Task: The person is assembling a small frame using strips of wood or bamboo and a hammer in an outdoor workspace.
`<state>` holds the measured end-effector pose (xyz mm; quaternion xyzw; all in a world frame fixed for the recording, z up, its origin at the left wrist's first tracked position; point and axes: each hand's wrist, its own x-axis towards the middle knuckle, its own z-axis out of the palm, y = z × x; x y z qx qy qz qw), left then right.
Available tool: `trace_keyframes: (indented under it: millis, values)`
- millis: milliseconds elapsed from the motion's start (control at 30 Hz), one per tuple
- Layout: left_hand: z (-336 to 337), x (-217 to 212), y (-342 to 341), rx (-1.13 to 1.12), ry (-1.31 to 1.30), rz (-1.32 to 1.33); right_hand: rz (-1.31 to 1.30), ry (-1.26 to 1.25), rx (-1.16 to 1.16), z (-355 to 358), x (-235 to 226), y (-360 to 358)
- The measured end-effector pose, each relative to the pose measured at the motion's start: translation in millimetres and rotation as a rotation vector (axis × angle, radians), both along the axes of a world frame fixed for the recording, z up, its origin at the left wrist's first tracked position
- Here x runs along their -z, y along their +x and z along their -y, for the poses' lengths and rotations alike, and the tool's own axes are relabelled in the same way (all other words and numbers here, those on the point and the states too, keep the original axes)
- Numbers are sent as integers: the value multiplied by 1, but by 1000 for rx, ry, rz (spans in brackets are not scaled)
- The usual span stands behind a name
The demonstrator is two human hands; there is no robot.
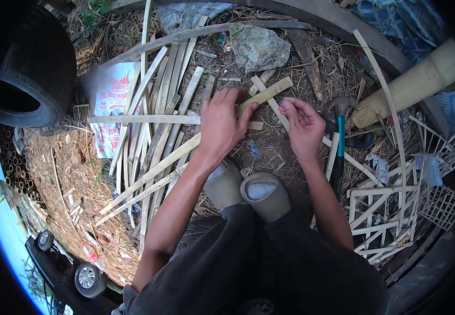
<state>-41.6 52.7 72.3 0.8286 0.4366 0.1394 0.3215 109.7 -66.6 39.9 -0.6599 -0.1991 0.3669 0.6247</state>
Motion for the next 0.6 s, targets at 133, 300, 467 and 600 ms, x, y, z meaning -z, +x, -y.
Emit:
trace_keyframes:
  millis: [133, 300, 467, 600]
  values:
    - [-3, 16, 11, -12, -94, -61, 173, 21, -65, -20, 16, -3]
    - [4, 22, 16, -130, -295, -30, 400, -37, -120, -21, 25, -1]
    - [3, 28, 19, -145, -384, 60, 386, -59, -77, -18, 29, -1]
    - [5, 30, 20, -161, -411, 49, 350, -28, -65, -17, 35, -2]
